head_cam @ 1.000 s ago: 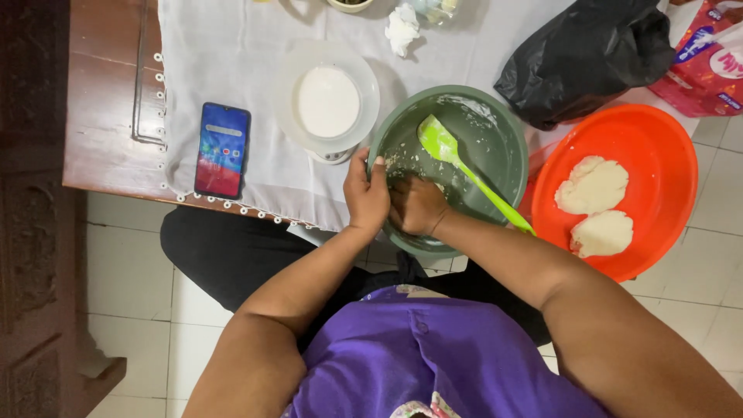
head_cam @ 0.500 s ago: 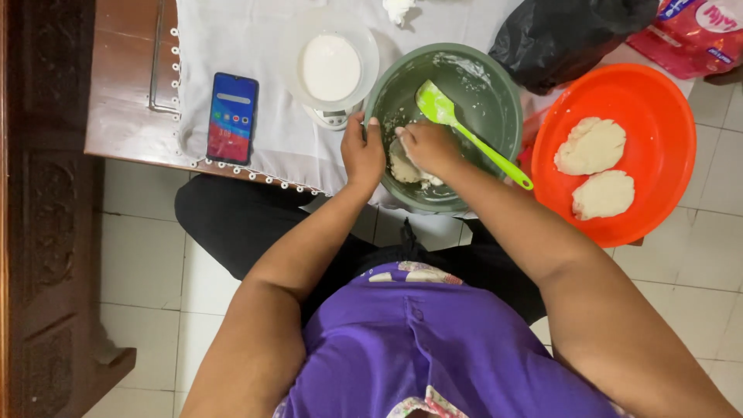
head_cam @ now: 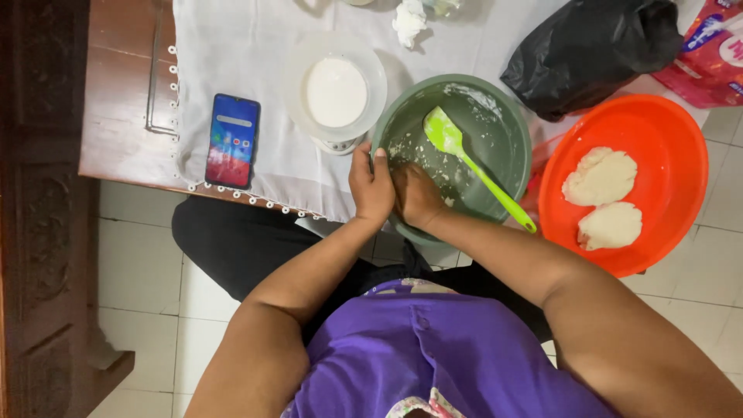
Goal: Mixing ingredients in a bowl and shaping dough into balls.
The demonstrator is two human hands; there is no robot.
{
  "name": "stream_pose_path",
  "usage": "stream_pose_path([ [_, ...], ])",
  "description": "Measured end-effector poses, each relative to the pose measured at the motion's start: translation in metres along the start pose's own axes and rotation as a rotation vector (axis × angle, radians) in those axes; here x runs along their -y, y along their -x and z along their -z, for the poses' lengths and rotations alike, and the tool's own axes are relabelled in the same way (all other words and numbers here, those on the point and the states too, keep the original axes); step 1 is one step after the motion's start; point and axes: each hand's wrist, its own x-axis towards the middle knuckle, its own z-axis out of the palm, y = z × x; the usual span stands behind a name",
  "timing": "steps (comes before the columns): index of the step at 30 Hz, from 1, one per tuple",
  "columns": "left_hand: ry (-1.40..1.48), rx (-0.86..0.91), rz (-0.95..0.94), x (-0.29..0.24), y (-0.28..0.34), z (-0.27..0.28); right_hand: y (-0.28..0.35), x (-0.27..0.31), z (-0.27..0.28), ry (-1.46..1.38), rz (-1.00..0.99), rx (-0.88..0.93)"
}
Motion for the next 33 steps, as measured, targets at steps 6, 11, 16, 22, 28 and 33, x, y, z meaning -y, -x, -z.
stream_pose_path([
  [6,-0.006,0.023,0.032,0.0,0.002,-0.003,-0.003,-0.034,-0.016,0.119,0.071,-0.055],
  [11,-0.038,0.021,0.006,0.003,0.004,-0.001,-0.008,-0.031,-0.007,0.102,0.157,-0.112],
  [16,-0.049,0.003,-0.083,0.011,-0.001,0.003,-0.013,-0.025,0.005,0.022,0.122,-0.06],
  [22,-0.028,0.024,-0.063,0.017,-0.004,0.004,-0.005,-0.011,0.07,0.071,-0.219,0.148],
  [28,0.0,-0.018,-0.041,0.012,-0.001,0.001,0.018,0.005,0.088,0.004,-0.033,0.496],
  [33,0.02,-0.038,0.03,0.008,0.0,-0.001,0.029,-0.026,0.042,0.192,0.484,0.129],
])
